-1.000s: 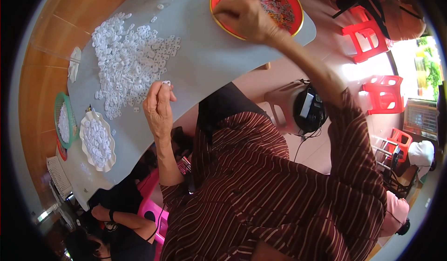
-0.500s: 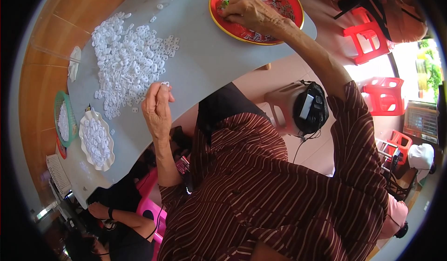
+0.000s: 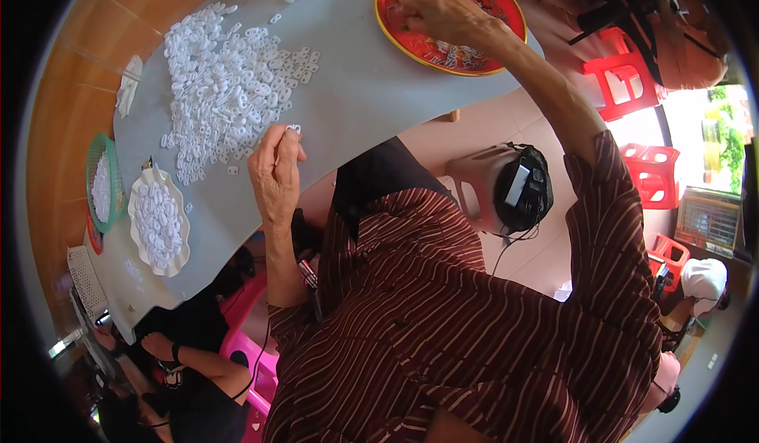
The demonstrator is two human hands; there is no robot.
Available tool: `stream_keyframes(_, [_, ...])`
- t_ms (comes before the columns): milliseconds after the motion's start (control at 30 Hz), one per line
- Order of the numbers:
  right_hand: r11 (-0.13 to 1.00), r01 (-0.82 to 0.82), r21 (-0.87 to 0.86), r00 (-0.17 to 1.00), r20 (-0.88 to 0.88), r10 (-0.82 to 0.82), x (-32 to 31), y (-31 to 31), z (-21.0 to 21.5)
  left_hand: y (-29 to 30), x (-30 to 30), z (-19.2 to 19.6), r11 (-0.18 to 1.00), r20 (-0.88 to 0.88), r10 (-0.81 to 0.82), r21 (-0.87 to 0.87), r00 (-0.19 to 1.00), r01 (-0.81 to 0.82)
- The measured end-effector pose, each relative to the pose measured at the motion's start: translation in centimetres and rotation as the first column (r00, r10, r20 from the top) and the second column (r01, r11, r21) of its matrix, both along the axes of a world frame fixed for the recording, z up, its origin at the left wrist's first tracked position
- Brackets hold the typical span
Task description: Assembling small white plastic components by hand on a white table.
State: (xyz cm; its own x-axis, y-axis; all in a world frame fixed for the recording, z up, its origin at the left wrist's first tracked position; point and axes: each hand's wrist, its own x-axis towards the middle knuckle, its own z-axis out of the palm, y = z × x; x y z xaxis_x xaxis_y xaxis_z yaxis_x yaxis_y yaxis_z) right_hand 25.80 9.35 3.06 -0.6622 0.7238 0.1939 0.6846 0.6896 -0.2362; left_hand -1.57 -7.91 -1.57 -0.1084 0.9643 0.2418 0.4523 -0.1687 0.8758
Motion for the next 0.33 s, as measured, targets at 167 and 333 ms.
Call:
stream_keyframes(167, [0.993,0.053,-0.108,0.891,-0.445,-0.096,-1.7,-2.8,0.2,0.2,0.5,0.8,1.000,0.081,-0.005,-0.017,0.997,0.006])
stream_keyframes(333, [0.696,-0.291,-0.656,0.683,-0.652,-0.329,-7.0,-7.1,-1.4,0.3,0.5,0.7,0.999,0.148,-0.001,-0.045,0.989,0.007])
